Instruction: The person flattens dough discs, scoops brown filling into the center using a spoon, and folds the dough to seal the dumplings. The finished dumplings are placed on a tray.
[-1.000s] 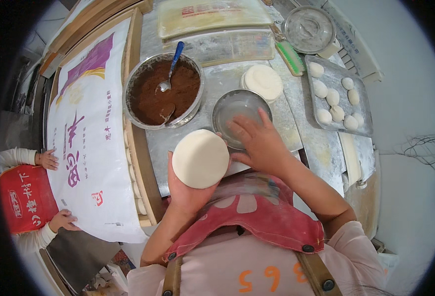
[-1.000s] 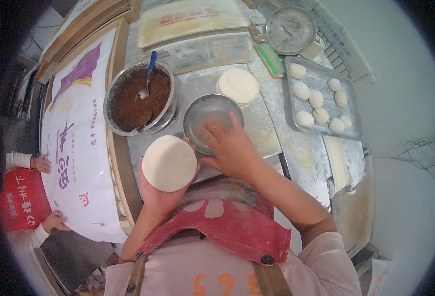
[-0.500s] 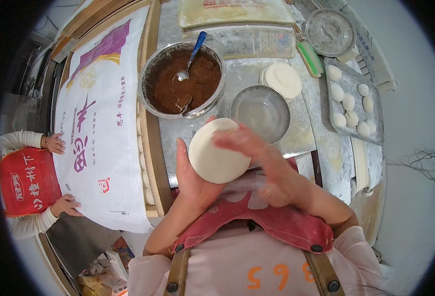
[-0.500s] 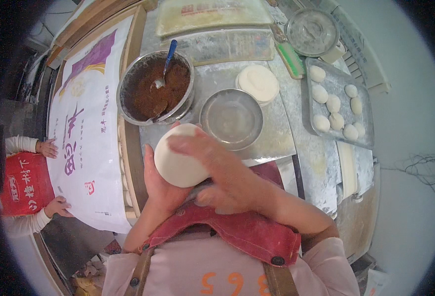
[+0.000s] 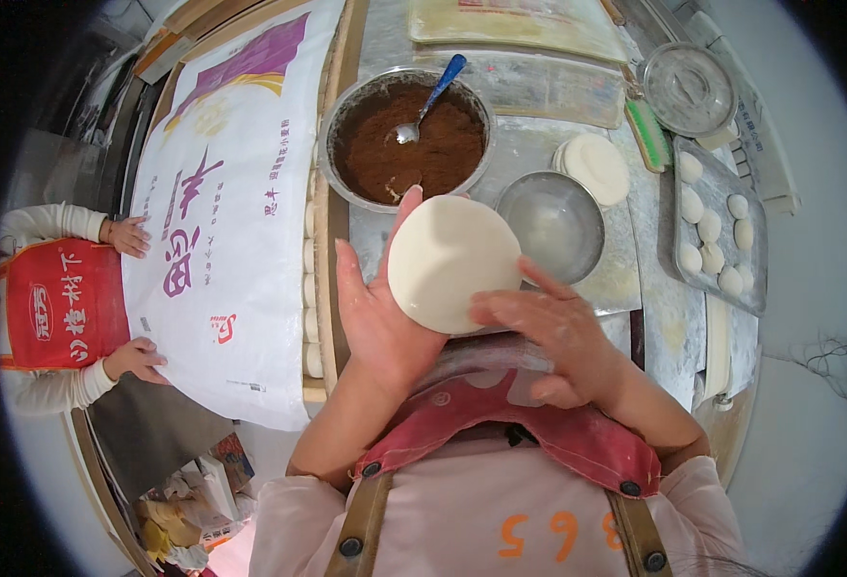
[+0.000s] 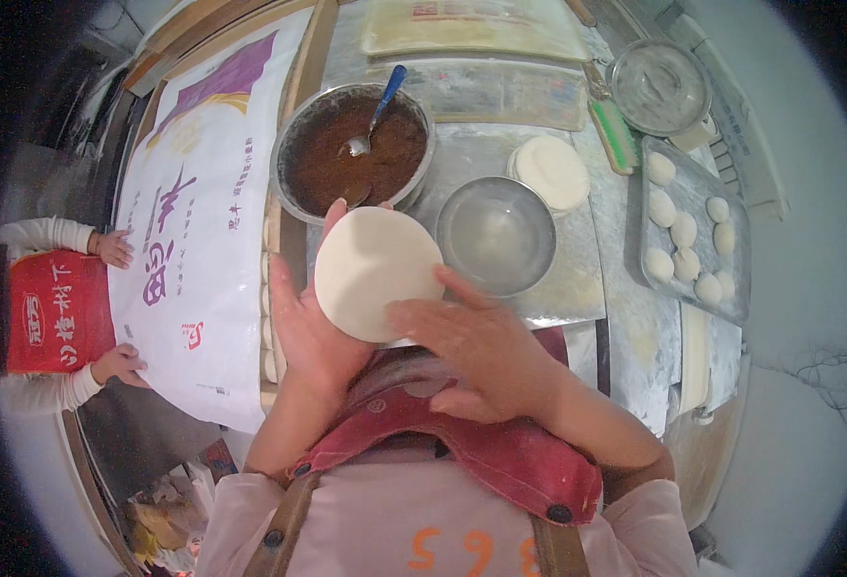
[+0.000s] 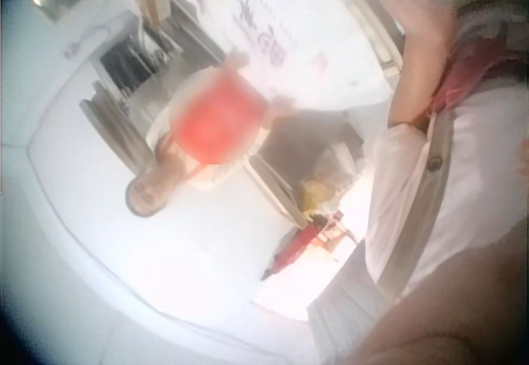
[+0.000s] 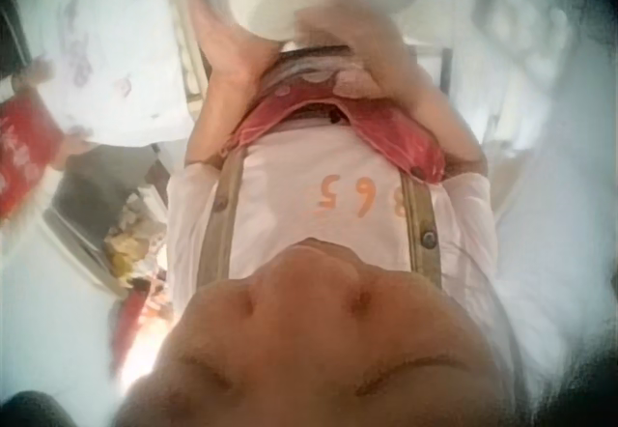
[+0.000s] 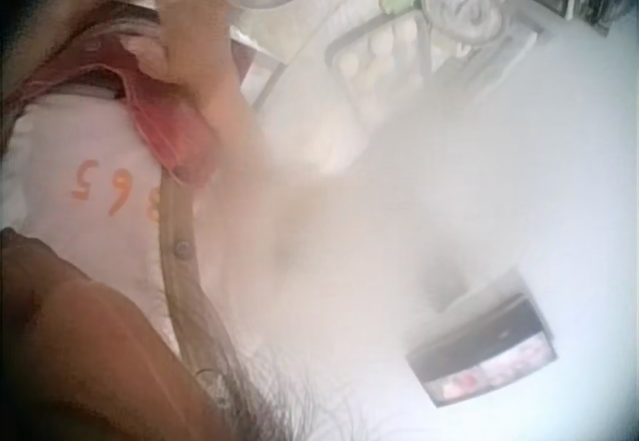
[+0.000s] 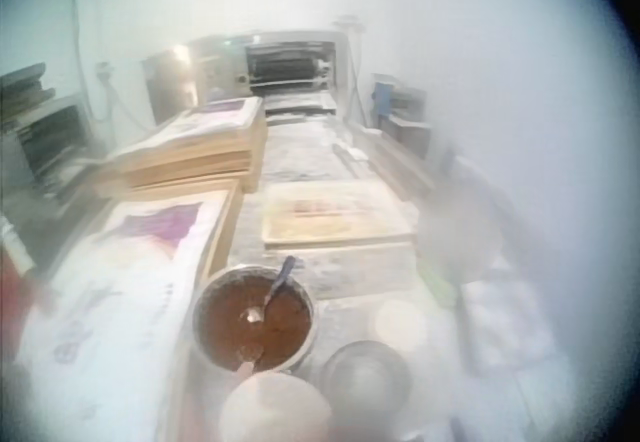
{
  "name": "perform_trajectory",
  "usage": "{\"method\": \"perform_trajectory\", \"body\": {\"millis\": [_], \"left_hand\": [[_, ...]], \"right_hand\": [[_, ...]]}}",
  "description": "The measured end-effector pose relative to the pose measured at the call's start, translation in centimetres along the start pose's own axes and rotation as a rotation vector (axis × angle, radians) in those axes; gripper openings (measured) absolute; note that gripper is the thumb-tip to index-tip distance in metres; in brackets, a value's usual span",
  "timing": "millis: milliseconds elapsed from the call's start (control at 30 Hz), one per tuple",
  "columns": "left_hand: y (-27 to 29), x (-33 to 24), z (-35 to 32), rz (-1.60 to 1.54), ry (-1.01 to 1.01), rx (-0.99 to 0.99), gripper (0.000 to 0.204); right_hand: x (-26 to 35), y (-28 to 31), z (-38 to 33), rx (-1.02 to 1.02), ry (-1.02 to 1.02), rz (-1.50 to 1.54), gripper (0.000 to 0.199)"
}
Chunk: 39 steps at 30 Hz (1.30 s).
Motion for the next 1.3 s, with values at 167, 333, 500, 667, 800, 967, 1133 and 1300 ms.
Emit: {"method": "perform_trajectory", "body": {"millis": [167,333,500,667,800,967,1133,1300], "left_hand": [[-0.1,-0.8,0.2,0.053,-0.038,-0.004,0.088],[-0.3,-1.7,-0.2,-0.05,-0.033,0.059,0.091],[-1.6,-0.5,-0.4,0.069,-0.024,0.027,0.086],[-2.0,0.3,-0.7,0.003,0.067,0.038,0.083],[-1.5,1.1,-0.6,0.045,0.125,0.001,0.083],[-1.0,2.1,-0.1,0.095,0.186,0.042,0.087],[-1.2,2.1,-0.9,0.097,0.199,-0.029,0.087],[-0.5,1.8,-1.5,0.165,0.274,-0.058,0.092]], "right_hand": [[-2.1,3.1,-1.6,-0.334,-0.033,-0.035,0.068],[-6.3,2.7,-1.5,-0.271,-0.405,-0.628,0.062],[-7.8,0.3,-0.9,-0.052,-0.492,-0.638,0.068],[-6.6,2.2,-2.2,-0.338,-0.413,-0.254,0.068],[-2.7,2.9,-2.6,-0.345,-0.119,0.161,0.07],[2.3,0.6,0.5,-0.009,0.135,0.117,0.077],[2.3,-1.5,2.5,-0.023,0.17,-0.124,0.082],[2.2,-1.1,3.8,-0.06,0.144,-0.111,0.082]]}}
Point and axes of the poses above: each hand's wrist, its own z-axis towards the middle knuckle, its own y-axis out of the back of the hand, x = y × z, the point moved 5 cm from there along z, towards the middle knuckle, and after that the axes turned 10 degrees about -y, right-handed, at the moved point
